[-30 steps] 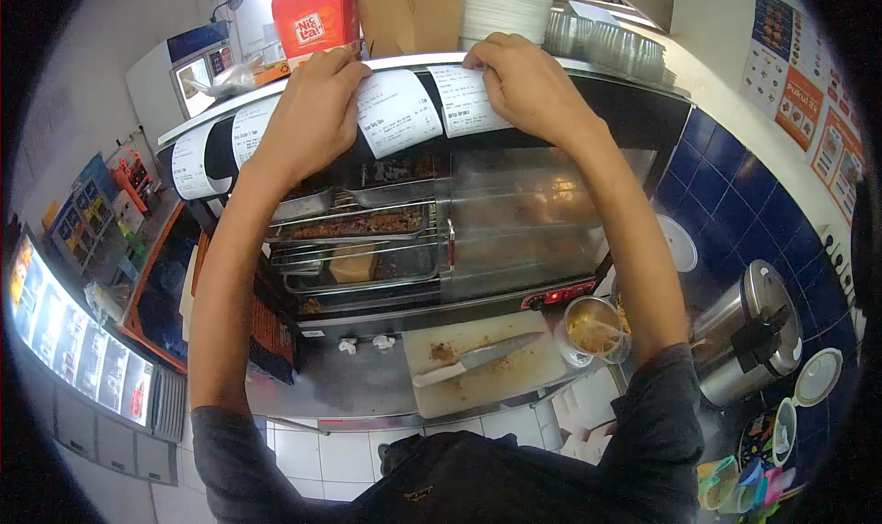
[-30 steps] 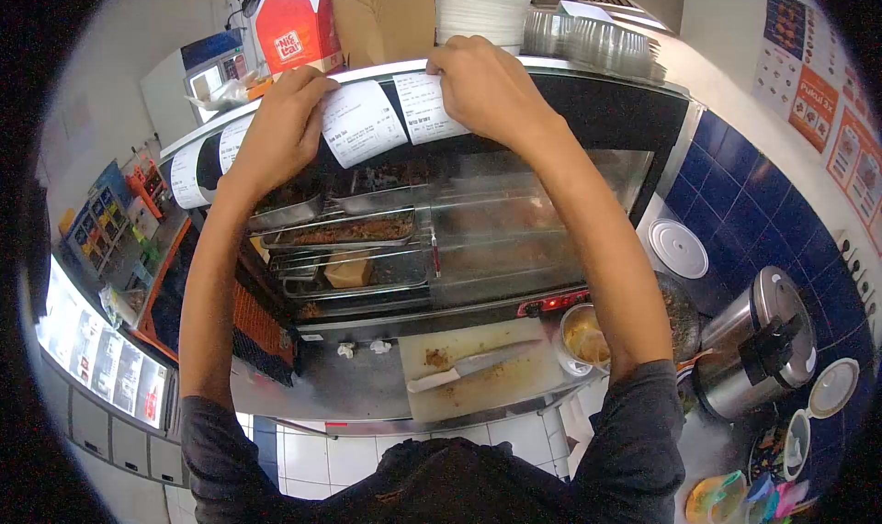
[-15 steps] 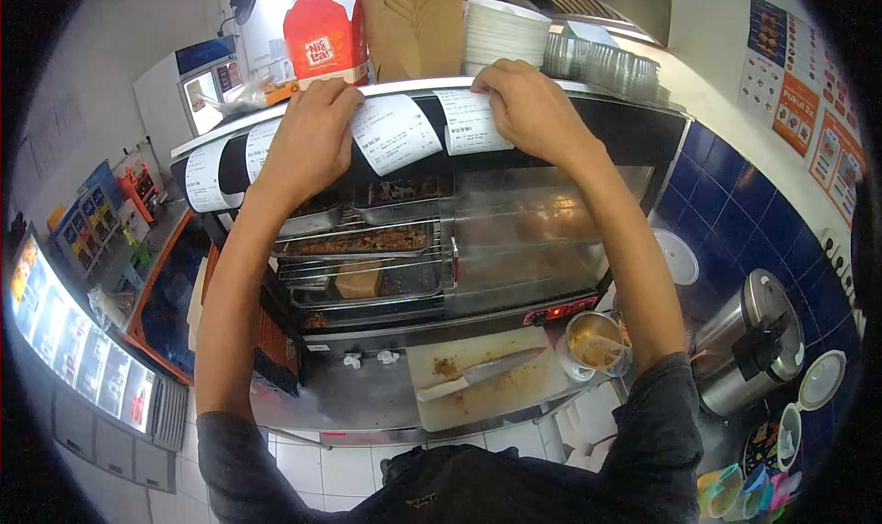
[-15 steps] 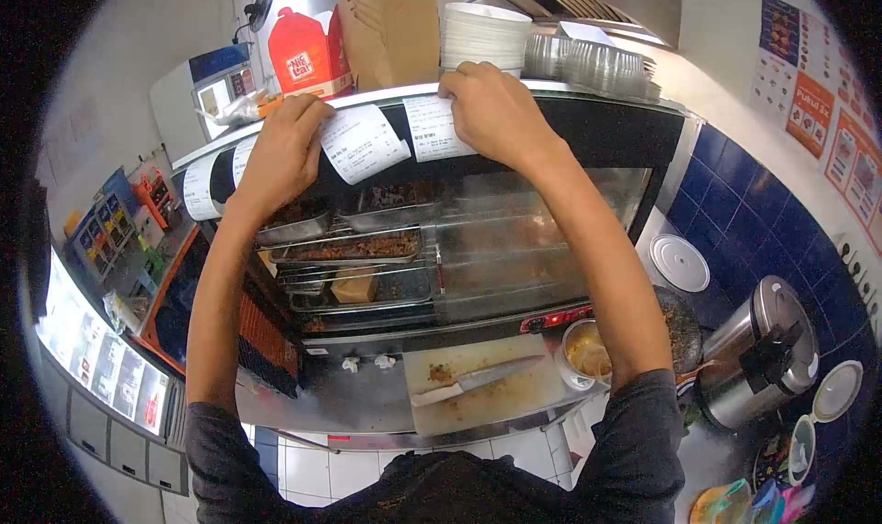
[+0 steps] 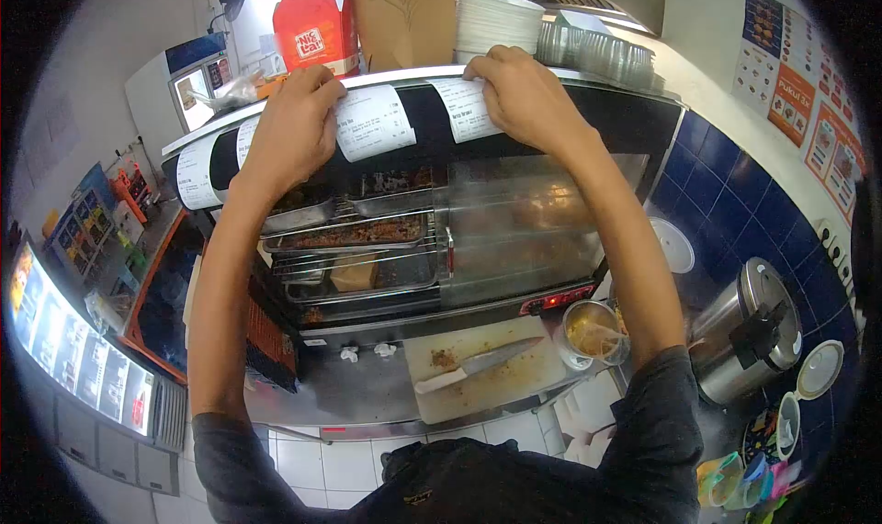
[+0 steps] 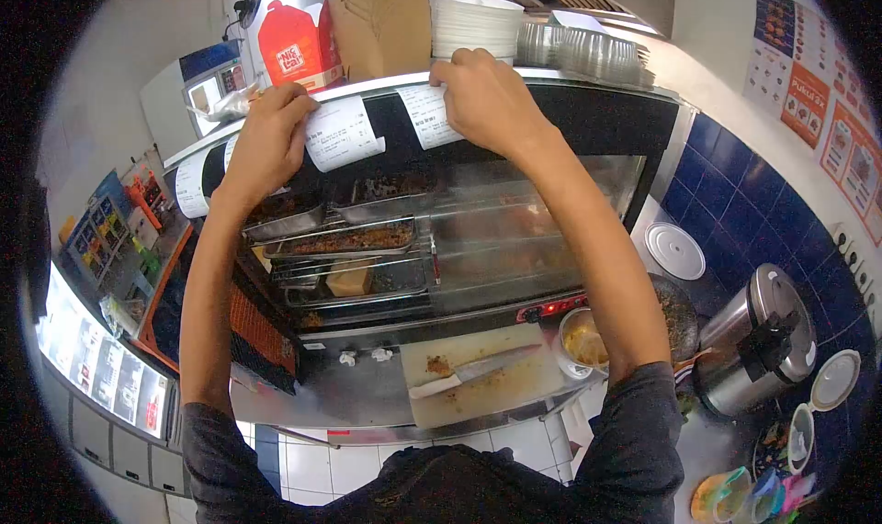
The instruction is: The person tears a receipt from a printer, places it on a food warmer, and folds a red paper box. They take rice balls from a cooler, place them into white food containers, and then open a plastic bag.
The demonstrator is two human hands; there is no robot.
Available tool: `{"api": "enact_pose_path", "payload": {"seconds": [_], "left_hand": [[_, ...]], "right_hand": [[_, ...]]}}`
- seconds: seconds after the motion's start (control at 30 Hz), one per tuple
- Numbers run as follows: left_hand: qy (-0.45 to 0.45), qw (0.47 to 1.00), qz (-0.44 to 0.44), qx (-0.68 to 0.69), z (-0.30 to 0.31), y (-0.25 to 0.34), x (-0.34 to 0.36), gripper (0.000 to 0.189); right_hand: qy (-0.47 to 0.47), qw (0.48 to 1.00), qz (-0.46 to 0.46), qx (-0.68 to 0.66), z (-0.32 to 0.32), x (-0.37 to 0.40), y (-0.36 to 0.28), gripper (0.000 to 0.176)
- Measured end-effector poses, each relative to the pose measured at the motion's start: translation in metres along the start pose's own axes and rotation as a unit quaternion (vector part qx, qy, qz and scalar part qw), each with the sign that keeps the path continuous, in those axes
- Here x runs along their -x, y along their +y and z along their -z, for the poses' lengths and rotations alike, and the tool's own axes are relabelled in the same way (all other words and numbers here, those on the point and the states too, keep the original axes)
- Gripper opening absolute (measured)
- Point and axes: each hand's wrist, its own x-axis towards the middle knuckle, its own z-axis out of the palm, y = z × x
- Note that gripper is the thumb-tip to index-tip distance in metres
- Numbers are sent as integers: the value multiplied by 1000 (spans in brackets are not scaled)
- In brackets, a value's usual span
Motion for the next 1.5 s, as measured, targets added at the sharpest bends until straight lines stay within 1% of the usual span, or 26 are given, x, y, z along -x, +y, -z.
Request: {"api": "enact_pose_path", "payload": {"seconds": [0.07, 0.13, 0.2, 0.23, 0.3, 0.47, 0.57, 0.67, 0.73, 0.77, 0.8, 0.83, 0.9, 0.93, 0.97, 1.03, 1.07, 1.1, 1.13, 1.17, 1.2, 1.23, 1.3, 1.37, 1.43, 1.5], "left_hand": [[11, 1000, -4, 11, 0, 0, -1, 22], [-13, 1000, 9, -15, 4, 3, -3, 21], [-4, 1000, 2, -15, 4, 4, -2, 21], [4, 1000, -3, -17, 4, 4, -1, 21], [-6, 1000, 4, -23, 7, 3, 0, 22], [-19, 1000, 6, 2, 5, -1, 3, 22], [18, 1000, 21, 15, 5, 5, 1, 22], [24, 999, -19, -14, 2, -3, 6, 24], [-11, 1000, -1, 10, 5, -5, 7, 26], [-31, 999, 15, 24, 8, -5, 7, 27], [-2, 1000, -6, 26, 9, -6, 13, 32], [10, 998, 18, 52, 21, 0, 19, 40], [56, 997, 14, 46, 52, 1, 36, 47], [64, 996, 42, 44, 72, 0, 48, 49], [103, 992, 68, 34, 87, -6, 65, 47], [147, 976, 141, 81, 121, -13, 102, 42], [154, 972, 163, 66, 132, -27, 127, 40], [164, 968, 184, 53, 139, -41, 153, 38], [179, 944, 257, 104, 143, -48, 177, 37], [181, 943, 258, 102, 146, -57, 200, 37], [148, 914, 351, 140, 148, -66, 222, 37], [113, 873, 440, 178, 146, -74, 245, 37], [66, 876, 450, 161, 126, -90, 293, 46], [-9, 879, 449, 162, 121, -68, 303, 61], [-42, 898, 400, 177, 115, -64, 313, 74], [-29, 916, 366, 163, 119, -76, 325, 74]], "right_hand": [[6, 1000, 1, -1, -6, 0, 2, 19], [10, 1000, 1, -1, -3, 0, 2, 19], [-48, 999, -21, -13, 2, -2, 1, 21], [-49, 999, -21, -13, 0, -2, 1, 21], [-4, 1000, -6, -17, -1, -3, 3, 21], [-14, 1000, -5, 14, 0, 0, -1, 23], [-7, 1000, -6, 23, 0, 3, -2, 24], [1, 1000, -3, 15, 1, 4, -4, 25], [-23, 999, -40, 12, 8, 6, -15, 30], [-19, 999, -30, 2, 9, 8, -19, 30], [4, 999, -52, -3, 8, 12, -24, 34], [27, 997, -74, -10, 7, 16, -28, 39], [70, 994, -69, 55, 9, 29, -39, 44], [83, 992, -85, 39, 14, 34, -47, 45], [95, 990, -102, 24, 19, 41, -58, 45], [117, 985, -121, -23, 22, 55, -84, 42], [117, 986, -119, -33, 18, 65, -99, 42], [84, 981, -149, -85, 14, 74, -113, 41], [54, 973, -179, -134, 9, 81, -127, 39], [31, 977, -163, -132, 2, 88, -142, 38], [10, 980, -149, -130, -7, 93, -159, 37], [-24, 970, -159, -184, -12, 94, -180, 38], [-68, 953, -152, -252, -28, 91, -222, 40], [-71, 953, -140, -260, -47, 79, -265, 42], [-134, 910, -163, -358, -64, 61, -310, 45], [-145, 910, -172, -348, -89, 49, -351, 48]]}}
